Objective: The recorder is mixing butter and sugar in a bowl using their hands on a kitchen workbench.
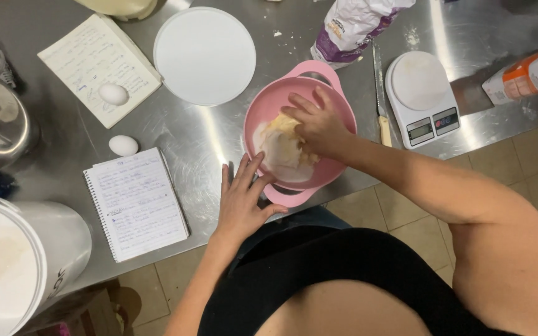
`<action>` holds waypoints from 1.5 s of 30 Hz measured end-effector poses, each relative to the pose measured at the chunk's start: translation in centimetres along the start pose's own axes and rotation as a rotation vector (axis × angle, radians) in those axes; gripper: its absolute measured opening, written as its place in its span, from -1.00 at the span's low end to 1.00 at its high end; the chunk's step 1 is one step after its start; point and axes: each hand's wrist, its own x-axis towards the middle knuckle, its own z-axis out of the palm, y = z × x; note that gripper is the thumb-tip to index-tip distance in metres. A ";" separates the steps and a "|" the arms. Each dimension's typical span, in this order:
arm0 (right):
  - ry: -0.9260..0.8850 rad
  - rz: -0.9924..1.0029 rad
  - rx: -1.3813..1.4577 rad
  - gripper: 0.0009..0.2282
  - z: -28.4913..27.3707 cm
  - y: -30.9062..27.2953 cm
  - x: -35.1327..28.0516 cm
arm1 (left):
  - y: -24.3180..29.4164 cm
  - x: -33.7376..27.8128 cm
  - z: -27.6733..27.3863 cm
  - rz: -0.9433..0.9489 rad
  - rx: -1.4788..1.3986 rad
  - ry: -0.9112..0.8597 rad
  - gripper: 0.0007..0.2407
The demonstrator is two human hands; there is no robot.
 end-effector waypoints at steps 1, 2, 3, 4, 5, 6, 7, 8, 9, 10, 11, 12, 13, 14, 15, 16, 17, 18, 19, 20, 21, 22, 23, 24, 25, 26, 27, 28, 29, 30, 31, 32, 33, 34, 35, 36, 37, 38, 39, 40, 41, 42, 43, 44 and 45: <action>0.004 -0.011 -0.001 -0.72 -0.1 0.1 -0.2 | 0.1 0.0 -0.2 -0.005 0.004 0.010 -0.40; -0.022 0.003 -0.025 -0.75 -0.2 0.1 -0.3 | 0.2 0.1 -0.4 -0.002 0.005 0.004 -0.40; -0.052 0.021 -0.047 -0.77 -0.2 0.2 -0.7 | 0.3 0.1 -0.5 0.002 0.005 -0.007 -0.39; -0.050 0.014 -0.046 -0.77 -1.3 0.1 -0.7 | 0.2 0.4 -0.6 -0.003 0.006 -0.002 -0.39; -0.171 0.046 -0.074 -0.77 -2.4 -0.1 -1.0 | 0.2 0.4 -0.5 0.000 0.005 -0.011 -0.39; -0.292 0.078 -0.102 -0.72 -3.4 -0.4 -1.3 | 0.2 0.4 -0.5 0.003 0.004 -0.021 -0.39; -0.294 0.076 -0.100 -0.72 -4.2 -0.4 -1.4 | 0.2 0.3 -0.3 -0.001 0.003 -0.021 -0.39; -0.205 0.063 -0.083 -0.64 -5.0 -0.4 -1.6 | 0.1 0.3 -0.2 0.009 -0.002 0.004 -0.40; -0.117 0.051 -0.066 -0.56 -5.8 -0.3 -1.8 | 0.1 0.3 0.0 0.018 -0.006 0.030 -0.41; -0.119 0.048 -0.065 -0.56 -5.2 0.2 -1.4 | 0.1 0.5 0.0 0.015 -0.008 0.031 -0.41; -0.103 0.038 -0.089 -0.55 -4.7 0.5 -1.3 | 0.1 0.4 -0.1 0.020 -0.008 0.025 -0.40; -0.086 0.028 -0.113 -0.55 -4.1 0.8 -1.1 | 0.0 0.5 -0.1 0.025 -0.008 0.019 -0.40; -0.090 0.045 -0.115 -0.55 -3.2 0.7 -1.0 | 0.1 0.4 -0.2 0.036 -0.012 0.006 -0.40; -0.101 0.042 -0.122 -0.53 -2.4 0.6 -0.8 | 0.2 0.4 -0.4 0.036 -0.014 -0.005 -0.40; -0.103 0.022 -0.133 -0.50 -1.5 1.1 0.1 | 0.1 0.6 -0.5 0.030 -0.010 0.001 -0.40; -0.098 0.022 -0.139 -0.50 -1.2 1.2 0.2 | 0.0 0.8 -0.5 0.036 -0.007 0.006 -0.40; -0.100 0.012 -0.132 -0.55 -0.9 1.1 0.3 | 0.0 0.7 -0.4 0.034 -0.003 0.004 -0.39; -0.101 0.003 -0.125 -0.59 -0.5 0.9 0.3 | 0.0 0.6 -0.3 0.032 0.002 0.002 -0.39; -0.106 0.003 -0.121 -0.59 0.1 1.2 0.1 | 0.0 0.6 -0.4 0.029 -0.001 -0.001 -0.39; -0.123 -0.003 -0.107 -0.67 0.6 1.4 -0.1 | 0.0 0.6 -0.4 0.026 -0.002 0.006 -0.39; -0.142 -0.006 -0.096 -0.73 1.1 1.7 -0.4 | 0.0 0.7 -0.4 0.028 -0.006 0.013 -0.38; -0.148 -0.003 -0.095 -0.73 1.1 1.3 -0.7 | 0.0 0.6 -0.2 0.028 -0.011 0.009 -0.38; -0.150 -0.011 -0.114 -0.78 1.2 1.1 -0.5 | -0.1 0.6 -0.1 0.029 -0.006 0.015 -0.38; -0.152 -0.019 -0.133 -0.84 1.2 0.8 -0.3 | -0.1 0.5 0.0 0.029 -0.001 0.021 -0.38; -0.151 -0.019 -0.132 -0.84 1.5 1.0 -0.4 | -0.1 0.5 -0.1 0.029 0.000 0.020 -0.38; -0.181 -0.019 -0.126 -0.81 1.7 1.1 -0.6 | -0.1 0.5 -0.1 0.031 0.012 0.025 -0.38; -0.209 -0.020 -0.123 -0.79 1.9 1.4 -0.6 | -0.1 0.5 -0.1 0.035 0.026 0.032 -0.39; -0.206 -0.021 -0.125 -0.79 1.4 1.5 -0.5 | -0.1 0.7 -0.1 0.036 0.027 0.034 -0.39; -0.239 -0.007 -0.140 -0.78 0.9 1.5 -0.5 | 0.0 0.6 -0.2 0.040 0.022 0.041 -0.39; -0.272 0.006 -0.156 -0.78 0.4 1.5 -0.5 | 0.1 0.6 -0.2 0.043 0.018 0.048 -0.40; -0.272 -0.002 -0.153 -0.78 -0.4 1.4 -0.7 | 0.1 0.6 -0.2 0.036 0.019 0.052 -0.40; -0.223 0.003 -0.155 -0.79 -1.2 1.2 -0.9 | 0.1 0.5 -0.2 0.034 0.020 0.040 -0.40; -0.172 0.009 -0.158 -0.81 -2.0 1.1 -1.0 | 0.0 0.6 -0.2 0.035 0.023 0.028 -0.40; -0.169 0.001 -0.157 -0.81 -2.1 1.2 -1.3 | 0.1 0.7 -0.3 0.028 0.026 0.033 -0.40; -0.165 0.010 -0.135 -0.64 -2.3 1.1 -1.9 | 0.1 0.8 -0.5 0.032 0.021 0.024 -0.39; -0.162 0.020 -0.114 -0.46 -2.4 1.1 -2.5 | 0.2 0.8 -0.6 0.035 0.015 0.014 -0.38; -0.162 0.025 -0.117 -0.46 -2.7 1.0 -2.6 | 0.1 0.7 -0.4 0.040 0.014 0.012 -0.38; -0.189 0.032 -0.120 -0.27 -3.0 0.9 -2.7 | 0.0 0.6 -0.3 0.033 0.012 0.008 -0.38; -0.214 0.046 -0.128 -0.08 -3.3 0.9 -2.7 | -0.2 0.7 -0.2 0.034 0.011 0.005 -0.39; -0.212 0.057 -0.136 -0.08 -2.9 0.8 -2.5 | -0.1 0.9 -0.2 0.048 0.011 0.003 -0.39; -0.222 0.075 -0.104 -0.18 -2.4 0.6 -2.2 | 0.1 0.8 -0.3 0.042 0.009 0.003 -0.39; -0.233 0.093 -0.072 -0.29 -1.9 0.3 -2.0 | 0.1 0.7 -0.4 0.035 0.006 0.002 -0.39; -0.236 0.099 -0.067 -0.29 -2.0 0.0 -1.5 | 0.2 0.7 -0.5 0.036 0.005 -0.005 -0.39; -0.220 0.083 -0.139 -0.41 -2.1 -0.2 -1.0 | 0.3 0.7 -0.5 0.035 0.004 0.005 -0.40; -0.203 0.067 -0.214 -0.53 -2.1 -0.3 -0.3 | 0.3 0.7 -0.6 0.035 0.002 0.018 -0.41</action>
